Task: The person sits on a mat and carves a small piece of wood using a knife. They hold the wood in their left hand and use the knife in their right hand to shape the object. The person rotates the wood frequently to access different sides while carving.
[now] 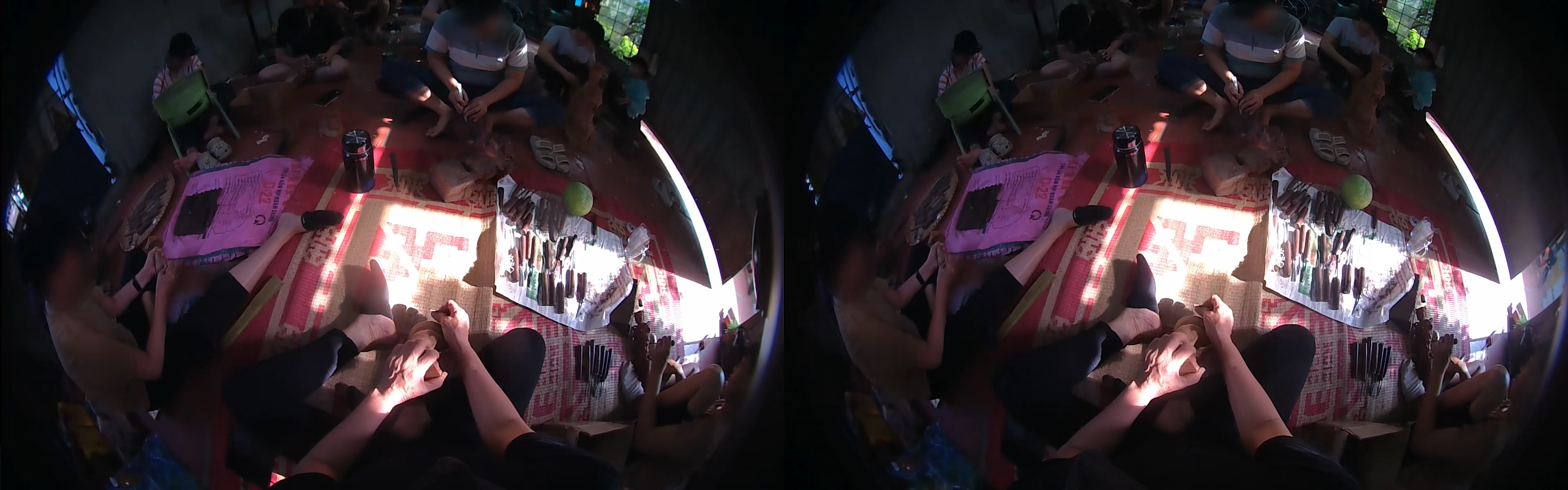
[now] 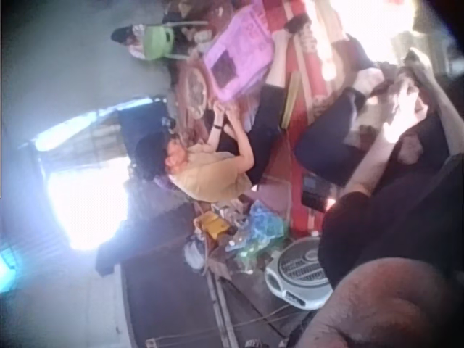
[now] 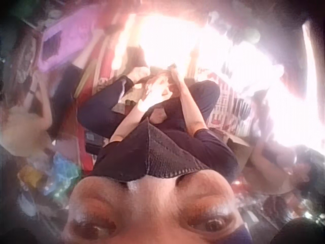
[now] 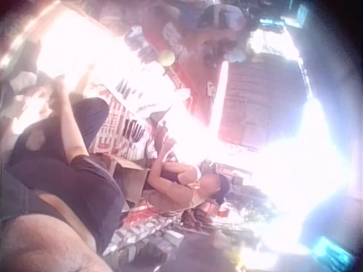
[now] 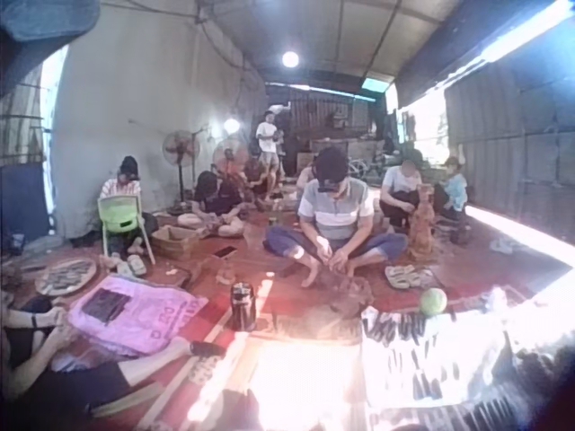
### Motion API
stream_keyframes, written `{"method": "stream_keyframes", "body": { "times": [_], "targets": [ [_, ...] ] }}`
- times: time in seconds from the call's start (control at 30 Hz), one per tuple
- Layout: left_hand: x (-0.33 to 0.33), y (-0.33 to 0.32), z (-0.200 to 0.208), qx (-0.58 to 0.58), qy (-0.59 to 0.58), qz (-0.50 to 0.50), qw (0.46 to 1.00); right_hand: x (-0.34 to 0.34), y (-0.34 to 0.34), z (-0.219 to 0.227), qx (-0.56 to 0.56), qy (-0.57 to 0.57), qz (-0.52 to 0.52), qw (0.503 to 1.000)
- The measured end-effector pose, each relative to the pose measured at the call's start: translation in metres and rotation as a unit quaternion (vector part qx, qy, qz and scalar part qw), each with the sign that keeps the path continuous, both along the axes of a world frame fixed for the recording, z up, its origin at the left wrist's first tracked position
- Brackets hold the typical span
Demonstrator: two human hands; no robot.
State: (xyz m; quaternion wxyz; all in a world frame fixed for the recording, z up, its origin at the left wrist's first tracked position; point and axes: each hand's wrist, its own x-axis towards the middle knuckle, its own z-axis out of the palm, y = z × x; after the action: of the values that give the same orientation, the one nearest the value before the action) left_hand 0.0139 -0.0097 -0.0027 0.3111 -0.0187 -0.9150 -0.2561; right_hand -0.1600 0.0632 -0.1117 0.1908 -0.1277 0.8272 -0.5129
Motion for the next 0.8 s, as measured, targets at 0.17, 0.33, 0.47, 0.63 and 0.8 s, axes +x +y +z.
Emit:
{"method": "stream_keyframes", "body": {
  "times": [0.17, 0.33, 0.47, 0.63, 0.8],
  "targets": [
    [-0.004, -0.006, 0.007, 0.027, -0.022, 0.002, 0.999, 0.019, 0.006, -0.009, -0.098, -0.103, 0.007, 0.99],
    [-0.005, -0.003, 0.009, 0.02, -0.008, -0.024, 0.999, -0.008, 0.005, -0.03, 0.032, 0.063, -0.031, 0.997],
    [0.0, -0.002, 0.01, 0.018, -0.017, 0.006, 1.0, -0.01, 0.017, -0.032, -0.145, -0.081, -0.021, 0.986],
    [0.002, -0.009, 0.006, 0.044, -0.025, 0.024, 0.998, 0.025, 0.016, 0.019, -0.195, -0.229, 0.002, 0.954],
    [0.002, -0.011, 0.008, 0.036, -0.023, 0.028, 0.999, 0.002, -0.006, -0.005, -0.064, -0.022, -0.044, 0.997]
  ]
}}
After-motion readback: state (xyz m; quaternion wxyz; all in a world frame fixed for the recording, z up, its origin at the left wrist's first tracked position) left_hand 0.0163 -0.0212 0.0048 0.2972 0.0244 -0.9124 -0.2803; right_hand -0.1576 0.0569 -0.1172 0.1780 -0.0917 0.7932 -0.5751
